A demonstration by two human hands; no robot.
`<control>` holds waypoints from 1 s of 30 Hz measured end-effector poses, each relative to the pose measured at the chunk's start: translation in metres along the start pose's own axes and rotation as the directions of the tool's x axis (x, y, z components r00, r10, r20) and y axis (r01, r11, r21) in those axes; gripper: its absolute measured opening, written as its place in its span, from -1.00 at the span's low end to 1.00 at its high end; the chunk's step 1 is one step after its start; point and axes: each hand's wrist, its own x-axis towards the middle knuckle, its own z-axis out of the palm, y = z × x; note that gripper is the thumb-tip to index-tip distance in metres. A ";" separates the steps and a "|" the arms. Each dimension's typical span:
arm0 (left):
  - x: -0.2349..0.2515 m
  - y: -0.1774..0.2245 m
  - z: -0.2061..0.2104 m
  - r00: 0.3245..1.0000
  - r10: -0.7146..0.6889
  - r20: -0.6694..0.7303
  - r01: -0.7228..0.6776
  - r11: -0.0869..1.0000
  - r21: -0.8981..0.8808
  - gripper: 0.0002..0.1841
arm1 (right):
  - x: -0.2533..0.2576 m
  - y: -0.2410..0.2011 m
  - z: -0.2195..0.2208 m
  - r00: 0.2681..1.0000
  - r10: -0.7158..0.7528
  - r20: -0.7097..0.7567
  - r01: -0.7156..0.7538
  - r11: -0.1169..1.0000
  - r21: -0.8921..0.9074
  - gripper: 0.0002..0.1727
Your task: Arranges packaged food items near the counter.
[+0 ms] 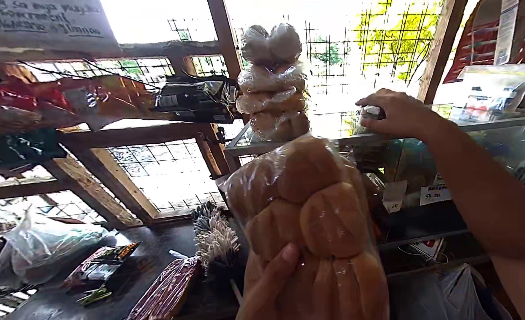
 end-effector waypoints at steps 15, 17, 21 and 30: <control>0.133 0.006 0.103 0.971 -0.105 0.216 0.051 0.968 0.244 0.06 | -0.103 -0.060 -0.025 0.966 0.068 -0.248 0.229 0.217 0.949 -0.64; 0.152 0.006 0.111 0.969 -0.177 0.173 0.120 0.947 0.298 0.13 | -0.097 -0.050 -0.022 0.977 0.080 -0.198 0.178 0.207 0.962 -0.77; 0.186 0.007 0.120 0.928 -0.355 0.113 0.287 0.875 0.390 -0.07 | -0.064 -0.048 -0.026 0.969 0.226 -0.103 0.064 0.175 0.982 -0.63; 0.220 0.015 0.106 0.939 -0.343 0.041 0.285 0.836 0.468 -0.45 | -0.004 -0.038 -0.010 0.931 0.345 0.122 -0.164 0.095 0.982 -0.65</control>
